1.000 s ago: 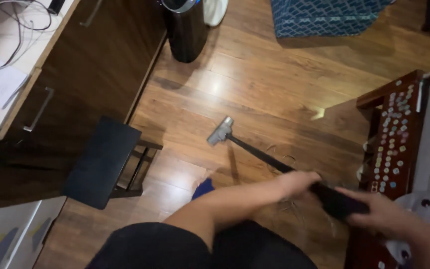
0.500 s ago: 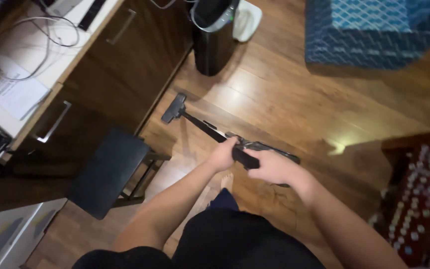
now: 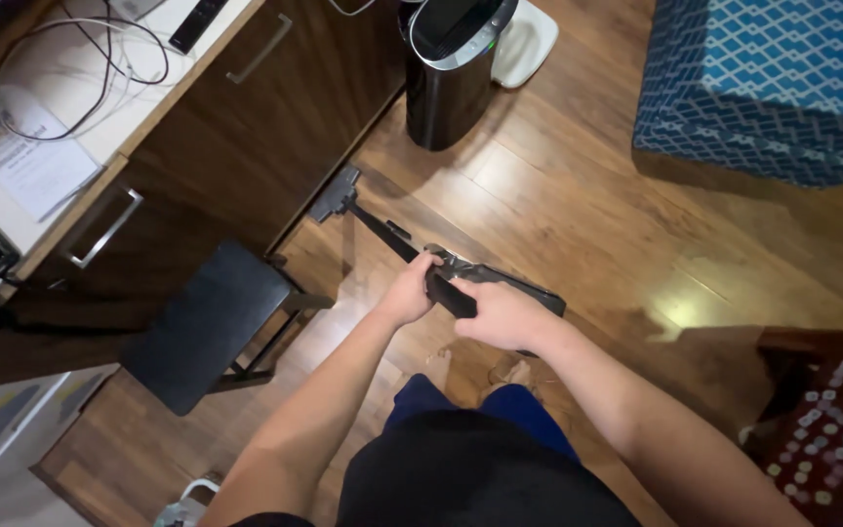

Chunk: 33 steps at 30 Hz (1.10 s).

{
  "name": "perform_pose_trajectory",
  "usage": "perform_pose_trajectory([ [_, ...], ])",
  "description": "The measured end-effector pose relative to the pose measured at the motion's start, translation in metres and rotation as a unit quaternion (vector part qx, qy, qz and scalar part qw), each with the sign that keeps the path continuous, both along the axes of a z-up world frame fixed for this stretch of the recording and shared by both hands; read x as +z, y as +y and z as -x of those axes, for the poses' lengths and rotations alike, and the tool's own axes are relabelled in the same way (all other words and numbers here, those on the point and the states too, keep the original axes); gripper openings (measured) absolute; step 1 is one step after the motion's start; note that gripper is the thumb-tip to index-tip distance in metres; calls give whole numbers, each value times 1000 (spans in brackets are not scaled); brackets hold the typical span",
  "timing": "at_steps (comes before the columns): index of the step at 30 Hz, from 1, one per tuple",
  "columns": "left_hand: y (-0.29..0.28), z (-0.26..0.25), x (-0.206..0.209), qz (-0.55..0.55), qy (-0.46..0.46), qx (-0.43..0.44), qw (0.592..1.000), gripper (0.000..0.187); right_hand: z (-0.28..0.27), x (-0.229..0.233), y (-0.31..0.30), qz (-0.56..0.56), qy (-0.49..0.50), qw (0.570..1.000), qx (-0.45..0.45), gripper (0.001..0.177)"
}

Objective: The recorder is vacuuming the floor in a small room, moving around a bed, furniture, and a fan.

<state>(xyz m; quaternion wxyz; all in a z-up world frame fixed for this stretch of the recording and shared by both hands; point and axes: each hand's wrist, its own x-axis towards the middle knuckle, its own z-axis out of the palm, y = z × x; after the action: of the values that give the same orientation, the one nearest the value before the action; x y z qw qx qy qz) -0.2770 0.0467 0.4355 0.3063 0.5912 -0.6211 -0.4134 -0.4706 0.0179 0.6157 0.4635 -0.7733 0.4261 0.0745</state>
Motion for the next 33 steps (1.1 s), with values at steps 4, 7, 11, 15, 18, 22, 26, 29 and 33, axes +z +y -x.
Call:
perform_pose_trajectory([
  [4,-12,59,-54,55,-36,-36,997,65,48,22,-9,2,76,997,17,77],
  [7,-21,133,-64,-17,-18,-34,999,95,117,34,-13,-26,160,986,34,85],
  [11,-30,260,-95,41,-57,-163,984,93,223,72,-16,-16,196,979,43,77],
  [15,-25,373,-37,82,-16,-199,976,95,309,112,-15,-114,287,951,25,76],
  [18,-16,440,-16,20,19,-259,966,74,356,141,-10,-178,360,916,-7,76],
  [22,-19,486,3,18,48,-304,951,71,407,136,-3,-223,332,913,-79,77],
  [26,-37,491,5,-11,27,-354,935,69,421,130,-11,-247,313,907,-138,67],
  [29,-58,473,-13,-18,-3,-361,932,67,415,120,-24,-235,236,932,-141,59],
  [33,-95,410,-24,-37,-27,-348,936,53,399,69,-42,-153,31,980,-124,69],
])
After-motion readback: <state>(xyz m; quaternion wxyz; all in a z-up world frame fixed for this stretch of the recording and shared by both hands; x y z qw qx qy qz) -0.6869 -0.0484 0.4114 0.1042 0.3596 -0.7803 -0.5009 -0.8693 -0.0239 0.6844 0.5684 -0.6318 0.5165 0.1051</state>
